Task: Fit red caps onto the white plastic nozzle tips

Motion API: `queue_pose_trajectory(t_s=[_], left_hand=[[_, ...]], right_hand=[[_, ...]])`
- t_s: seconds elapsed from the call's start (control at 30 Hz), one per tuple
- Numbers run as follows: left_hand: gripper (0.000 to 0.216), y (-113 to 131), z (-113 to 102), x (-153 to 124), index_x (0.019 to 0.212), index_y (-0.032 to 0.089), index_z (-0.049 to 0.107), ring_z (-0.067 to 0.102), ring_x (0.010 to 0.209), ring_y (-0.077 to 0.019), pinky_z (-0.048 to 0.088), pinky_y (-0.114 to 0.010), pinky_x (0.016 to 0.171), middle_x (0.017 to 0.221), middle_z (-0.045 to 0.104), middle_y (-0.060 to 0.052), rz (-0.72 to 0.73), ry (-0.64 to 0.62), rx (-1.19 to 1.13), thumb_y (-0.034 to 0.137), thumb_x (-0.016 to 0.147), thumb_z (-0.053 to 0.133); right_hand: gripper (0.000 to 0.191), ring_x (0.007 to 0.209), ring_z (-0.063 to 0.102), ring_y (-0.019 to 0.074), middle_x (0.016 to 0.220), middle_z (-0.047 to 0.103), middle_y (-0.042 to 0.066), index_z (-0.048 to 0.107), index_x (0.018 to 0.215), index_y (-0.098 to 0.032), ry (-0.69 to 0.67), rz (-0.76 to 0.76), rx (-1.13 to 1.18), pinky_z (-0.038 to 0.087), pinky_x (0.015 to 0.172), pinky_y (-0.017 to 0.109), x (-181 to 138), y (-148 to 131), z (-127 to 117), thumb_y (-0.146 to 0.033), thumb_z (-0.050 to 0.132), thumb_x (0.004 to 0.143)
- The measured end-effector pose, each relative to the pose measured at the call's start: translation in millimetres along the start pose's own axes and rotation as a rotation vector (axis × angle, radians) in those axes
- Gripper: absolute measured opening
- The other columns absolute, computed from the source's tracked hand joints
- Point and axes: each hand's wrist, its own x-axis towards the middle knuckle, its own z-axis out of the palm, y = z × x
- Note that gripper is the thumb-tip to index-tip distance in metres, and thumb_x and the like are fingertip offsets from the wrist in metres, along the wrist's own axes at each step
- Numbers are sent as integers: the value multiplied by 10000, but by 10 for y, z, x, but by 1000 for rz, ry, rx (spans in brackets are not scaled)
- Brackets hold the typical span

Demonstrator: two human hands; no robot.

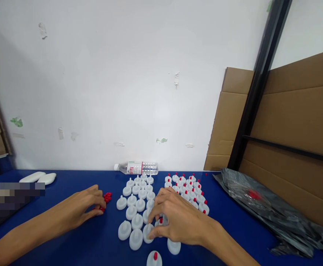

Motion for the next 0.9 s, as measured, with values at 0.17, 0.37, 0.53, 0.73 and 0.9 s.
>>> queue_pose_trajectory(t_s=[0.17, 0.37, 0.53, 0.73, 0.9], left_hand=[[188, 108, -44, 8, 953, 265, 730, 590, 964, -237, 408, -323, 786, 976, 699, -37, 49, 19, -1, 271, 1024, 556], [211, 395, -94, -19, 1039, 259, 688, 631, 931, -215, 466, -325, 822, 1024, 716, -26, 40, 209, -84, 329, 1054, 490], [147, 653, 129, -41, 1073, 288, 696, 722, 901, -179, 463, -408, 1078, 1039, 780, 15, 93, 449, -226, 326, 1037, 558], [106, 857, 278, -37, 1061, 268, 690, 739, 810, -129, 574, -208, 763, 926, 773, 22, 304, 580, -382, 200, 1008, 629], [178, 890, 334, -24, 1187, 298, 719, 742, 857, -142, 584, -215, 800, 983, 777, -10, 377, 683, -361, 265, 1044, 619]], right_hand=[[77, 1014, 607, 190, 999, 674, -5, 769, 975, -280, -7, -10, 57, 452, 928, 333, -5, -9, -54, -352, 766, 949], [132, 976, 675, 199, 1087, 706, 45, 554, 1119, -247, 252, 52, 168, 537, 860, 364, 2, -60, -45, -360, 496, 1083], [120, 887, 702, 196, 1054, 719, 42, 568, 1143, -250, 394, 27, 37, 561, 762, 329, 27, -116, 194, -333, 529, 1066], [255, 891, 727, 196, 1057, 752, 23, 654, 1229, -271, 419, -146, -109, 547, 757, 296, 21, -199, 354, -431, 635, 1031], [395, 805, 719, 193, 927, 761, 3, 709, 1101, -259, 476, -260, -194, 503, 683, 288, 34, -220, 448, -620, 604, 981]])
